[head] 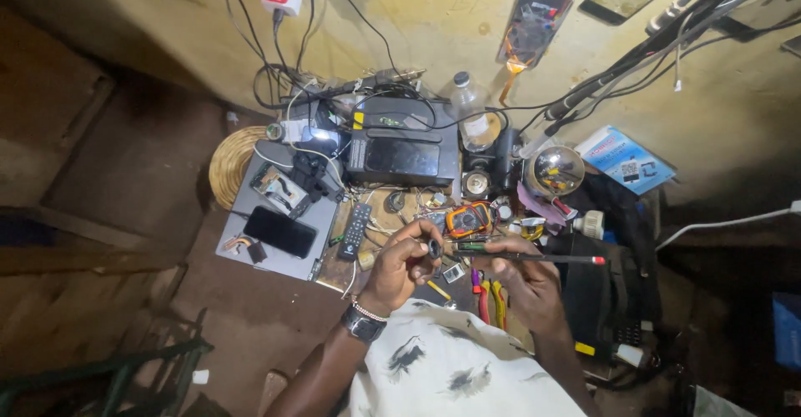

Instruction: Repairing small electronic components and a circuit board using precision tools.

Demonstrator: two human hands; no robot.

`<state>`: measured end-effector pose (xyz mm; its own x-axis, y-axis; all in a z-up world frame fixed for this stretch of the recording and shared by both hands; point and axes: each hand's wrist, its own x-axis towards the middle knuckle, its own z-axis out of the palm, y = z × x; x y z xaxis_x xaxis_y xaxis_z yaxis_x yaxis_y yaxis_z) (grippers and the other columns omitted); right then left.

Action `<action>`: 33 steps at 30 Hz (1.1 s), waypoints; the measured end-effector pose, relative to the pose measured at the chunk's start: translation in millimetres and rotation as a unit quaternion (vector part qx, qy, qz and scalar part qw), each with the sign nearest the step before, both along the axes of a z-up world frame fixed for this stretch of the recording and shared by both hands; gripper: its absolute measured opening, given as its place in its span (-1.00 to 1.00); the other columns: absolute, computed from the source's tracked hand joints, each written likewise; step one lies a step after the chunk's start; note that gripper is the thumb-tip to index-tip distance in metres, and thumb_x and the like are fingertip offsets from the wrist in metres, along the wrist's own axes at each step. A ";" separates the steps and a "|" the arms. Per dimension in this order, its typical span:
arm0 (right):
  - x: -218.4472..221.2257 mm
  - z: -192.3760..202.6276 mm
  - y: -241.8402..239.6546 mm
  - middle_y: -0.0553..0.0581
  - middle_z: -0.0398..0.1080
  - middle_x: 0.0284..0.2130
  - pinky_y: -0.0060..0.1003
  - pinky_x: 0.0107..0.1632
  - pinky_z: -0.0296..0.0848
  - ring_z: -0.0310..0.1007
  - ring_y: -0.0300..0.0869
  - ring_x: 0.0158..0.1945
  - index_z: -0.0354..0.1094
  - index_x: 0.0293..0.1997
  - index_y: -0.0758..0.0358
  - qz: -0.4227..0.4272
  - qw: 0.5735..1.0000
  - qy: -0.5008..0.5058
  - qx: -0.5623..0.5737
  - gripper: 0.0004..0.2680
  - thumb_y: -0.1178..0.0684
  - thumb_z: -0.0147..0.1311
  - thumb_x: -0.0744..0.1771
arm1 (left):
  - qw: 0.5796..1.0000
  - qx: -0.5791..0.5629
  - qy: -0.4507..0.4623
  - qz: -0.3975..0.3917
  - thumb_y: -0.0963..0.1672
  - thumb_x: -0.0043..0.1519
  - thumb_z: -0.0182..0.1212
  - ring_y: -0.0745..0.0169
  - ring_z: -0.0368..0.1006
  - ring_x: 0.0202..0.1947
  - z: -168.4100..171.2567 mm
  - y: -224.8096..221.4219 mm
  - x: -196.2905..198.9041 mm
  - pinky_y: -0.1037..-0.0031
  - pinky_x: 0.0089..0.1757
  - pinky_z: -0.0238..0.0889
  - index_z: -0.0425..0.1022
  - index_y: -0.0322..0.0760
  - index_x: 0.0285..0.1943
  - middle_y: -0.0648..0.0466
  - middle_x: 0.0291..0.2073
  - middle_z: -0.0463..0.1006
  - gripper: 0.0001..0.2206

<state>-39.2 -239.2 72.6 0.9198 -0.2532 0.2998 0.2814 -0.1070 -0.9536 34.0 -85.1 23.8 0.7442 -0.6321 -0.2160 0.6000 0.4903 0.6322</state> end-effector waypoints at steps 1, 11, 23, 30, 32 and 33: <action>-0.9 -3.9 -1.3 0.21 0.40 -0.53 -0.35 -0.32 0.44 0.44 -0.22 -0.39 0.33 -0.28 0.45 0.001 1.000 -0.001 0.000 -0.86 0.16 -0.04 0.23 | 1.000 0.000 -0.001 0.001 -0.19 -0.06 -0.06 0.55 0.01 -0.83 4.7 1.8 -1.4 0.73 -0.74 0.04 0.27 -0.48 -0.27 -0.10 -0.71 0.30 -0.78; -21.2 -12.4 15.5 0.18 0.24 -0.33 -0.26 -0.17 0.51 0.39 -0.13 -0.28 0.16 -0.21 0.36 0.089 0.991 0.045 0.095 -0.88 0.13 -0.15 0.29 | 0.999 0.043 0.008 -0.010 -0.17 -0.07 -0.12 0.53 0.02 -0.84 20.9 14.2 -18.9 0.73 -0.71 -0.14 0.29 -0.33 -0.36 -0.01 -0.70 0.35 -0.84; -36.1 -5.1 20.2 0.11 0.32 -0.36 -0.35 -0.15 0.32 0.34 -0.17 -0.25 0.22 -0.27 0.26 0.048 0.998 0.036 -0.033 -0.89 0.06 -0.08 0.27 | 0.999 0.047 0.019 -0.007 -0.17 -0.08 -0.12 0.50 0.06 -0.84 18.2 14.7 -38.5 0.73 -0.76 -0.09 0.30 -0.34 -0.35 0.02 -0.74 0.30 -0.82; -45.7 -8.2 11.1 0.14 0.34 -0.34 -0.34 -0.15 0.35 0.36 -0.13 -0.22 0.27 -0.25 0.31 0.035 0.997 0.018 -0.073 -0.86 0.05 -0.10 0.27 | 0.999 0.008 0.035 0.000 -0.18 -0.07 -0.12 0.48 -0.02 -0.82 14.5 8.8 -46.0 0.68 -0.71 -0.10 0.26 -0.37 -0.36 0.03 -0.59 0.30 -0.84; -48.6 -0.2 11.3 0.19 0.32 -0.34 -0.33 -0.19 0.45 0.37 -0.12 -0.23 0.26 -0.26 0.34 0.037 0.998 0.026 -0.037 -0.85 0.06 -0.10 0.27 | 1.000 0.011 0.025 -0.001 -0.18 -0.08 -0.13 0.49 0.00 -0.81 14.7 6.7 -50.0 0.70 -0.71 -0.10 0.27 -0.36 -0.35 0.00 -0.64 0.30 -0.83; -49.6 3.8 11.3 0.23 0.30 -0.34 -0.32 -0.24 0.56 0.38 -0.10 -0.24 0.25 -0.26 0.37 0.039 0.999 0.034 0.000 -0.85 0.07 -0.10 0.27 | 1.000 0.014 0.015 -0.003 -0.18 -0.09 -0.14 0.49 0.01 -0.81 14.9 5.7 -51.7 0.71 -0.71 -0.09 0.27 -0.35 -0.35 -0.03 -0.68 0.30 -0.83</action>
